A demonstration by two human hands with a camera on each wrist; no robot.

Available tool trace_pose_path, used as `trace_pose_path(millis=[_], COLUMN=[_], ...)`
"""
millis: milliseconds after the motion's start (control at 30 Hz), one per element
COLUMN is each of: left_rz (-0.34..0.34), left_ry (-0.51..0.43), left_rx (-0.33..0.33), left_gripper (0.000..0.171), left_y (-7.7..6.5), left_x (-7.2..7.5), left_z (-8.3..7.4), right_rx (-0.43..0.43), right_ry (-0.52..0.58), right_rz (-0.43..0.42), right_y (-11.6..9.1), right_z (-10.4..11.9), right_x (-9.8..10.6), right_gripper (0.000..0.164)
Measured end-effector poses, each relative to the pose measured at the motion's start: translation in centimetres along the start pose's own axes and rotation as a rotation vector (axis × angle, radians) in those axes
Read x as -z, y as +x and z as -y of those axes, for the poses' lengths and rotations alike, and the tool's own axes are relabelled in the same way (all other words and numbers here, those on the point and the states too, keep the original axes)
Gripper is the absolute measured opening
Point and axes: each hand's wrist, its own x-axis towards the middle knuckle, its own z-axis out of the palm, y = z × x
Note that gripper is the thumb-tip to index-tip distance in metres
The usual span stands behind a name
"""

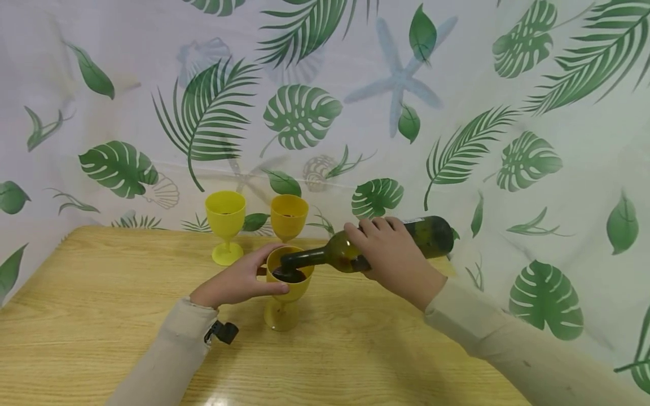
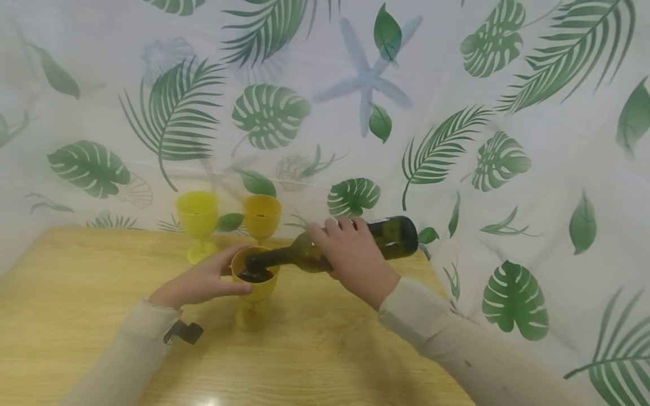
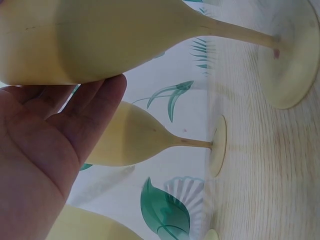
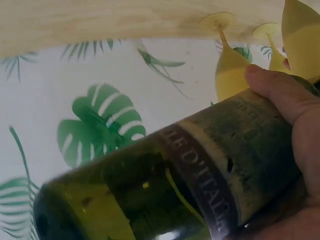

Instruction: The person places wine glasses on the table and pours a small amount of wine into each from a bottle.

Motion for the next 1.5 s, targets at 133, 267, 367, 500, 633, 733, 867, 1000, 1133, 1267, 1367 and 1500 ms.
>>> trace_pose_path(millis=[133, 267, 367, 500, 633, 733, 867, 1000, 1133, 1267, 1367, 1500], left_rz=[0.003, 0.001, 0.003, 0.007, 0.007, 0.005, 0.002, -0.005, -0.005, -0.006, -0.007, -0.006], left_ry=[-0.002, -0.009, -0.005, 0.003, 0.003, -0.001, -0.004, 0.001, 0.006, 0.01, 0.012, 0.012], left_rx=[-0.003, 0.015, 0.018, 0.024, 0.018, 0.01, 0.006, 0.009, 0.025, 0.037, 0.041, 0.049], left_gripper=[0.078, 0.078, 0.079, 0.081, 0.082, 0.083, 0.084, 0.085, 0.085, 0.084, 0.085, 0.084], left_y=[0.1, 0.1, 0.1, 0.1, 0.0, 0.0, -0.1, -0.1, -0.1, -0.1, 0.0, 0.0], left_x=[0.0, 0.2, 0.2, 0.3, 0.3, 0.2, 0.1, 0.1, 0.1, 0.2, 0.3, 0.3], left_z=[0.1, 0.3, 0.3, 0.2, 0.0, 0.0, 0.1, 0.2, 0.3, 0.4, 0.5, 0.6], right_rx=[-0.059, -0.121, -0.161, -0.218, -0.302, -0.374, -0.468, -0.555, -0.63, -0.696, -0.743, -0.795], right_ry=[0.079, 0.158, 0.24, 0.37, 0.492, 0.579, 0.701, 0.816, 0.928, 1.001, 1.039, 1.074], right_rz=[0.042, 0.072, 0.079, 0.064, 0.04, 0.029, 0.011, -0.024, -0.081, -0.127, -0.147, -0.178], right_y=[-0.5, -0.9, -1.1, -1.3, -1.5, -1.9, -2.6, -3.4, -4.2, -4.9, -5.4, -6.0], right_z=[-0.1, -0.2, -0.1, -0.1, -0.1, -0.1, 0.1, 0.2, 0.2, 0.1, 0.0, 0.0], right_x=[-0.9, -1.4, -1.8, -2.6, -3.4, -4.0, -5.0, -6.0, -7.2, -8.2, -8.8, -9.5], right_gripper=[0.078, 0.086, 0.091, 0.091, 0.089, 0.089, 0.089, 0.091, 0.093, 0.093, 0.094, 0.097])
